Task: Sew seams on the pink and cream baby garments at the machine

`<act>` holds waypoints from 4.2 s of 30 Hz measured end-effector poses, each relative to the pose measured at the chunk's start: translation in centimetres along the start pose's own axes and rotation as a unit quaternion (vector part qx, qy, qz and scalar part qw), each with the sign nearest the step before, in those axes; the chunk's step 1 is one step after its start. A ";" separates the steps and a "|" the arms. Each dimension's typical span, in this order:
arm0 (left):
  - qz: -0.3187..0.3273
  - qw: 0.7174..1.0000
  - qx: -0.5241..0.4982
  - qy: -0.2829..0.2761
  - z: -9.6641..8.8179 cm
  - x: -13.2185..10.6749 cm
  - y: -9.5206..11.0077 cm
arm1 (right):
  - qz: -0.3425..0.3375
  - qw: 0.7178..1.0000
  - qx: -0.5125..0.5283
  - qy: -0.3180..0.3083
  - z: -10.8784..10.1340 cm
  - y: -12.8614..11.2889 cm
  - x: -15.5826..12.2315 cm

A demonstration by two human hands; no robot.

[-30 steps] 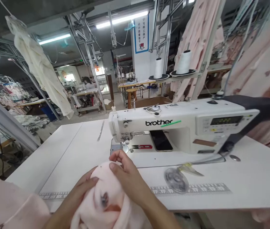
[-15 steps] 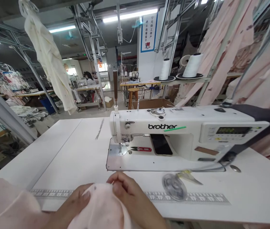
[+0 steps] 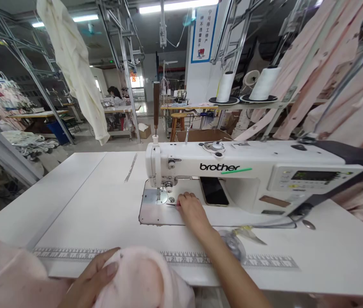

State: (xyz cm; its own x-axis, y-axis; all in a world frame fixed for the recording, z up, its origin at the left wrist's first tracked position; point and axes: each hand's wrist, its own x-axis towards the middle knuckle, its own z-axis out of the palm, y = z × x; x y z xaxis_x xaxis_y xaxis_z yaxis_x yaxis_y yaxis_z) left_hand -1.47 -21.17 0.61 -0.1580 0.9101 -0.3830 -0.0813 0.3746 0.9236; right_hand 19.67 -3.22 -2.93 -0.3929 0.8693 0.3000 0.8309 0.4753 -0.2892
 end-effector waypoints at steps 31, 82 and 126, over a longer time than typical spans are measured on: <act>0.006 0.990 -0.120 -0.080 1.2 -0.2 2.3 | -0.068 0.993 -0.041 0.090 1.0 -1.3 -2.6; 0.036 0.974 -0.143 -0.172 2.0 1.5 0.9 | 0.218 0.525 0.817 -0.098 -1.6 -11.9 -9.0; -0.099 0.949 -0.142 -0.265 -1.6 2.6 1.5 | 0.141 0.649 0.731 -0.158 -2.0 -9.6 -4.5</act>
State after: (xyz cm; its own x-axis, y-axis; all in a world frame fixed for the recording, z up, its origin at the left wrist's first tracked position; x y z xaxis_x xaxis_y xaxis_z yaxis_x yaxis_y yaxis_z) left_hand -3.60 -18.47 0.99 0.3988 0.8165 -0.4175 -0.3310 0.5527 0.7648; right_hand 14.26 -12.00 0.31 -0.5590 0.8247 -0.0861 -0.2844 -0.2883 -0.9143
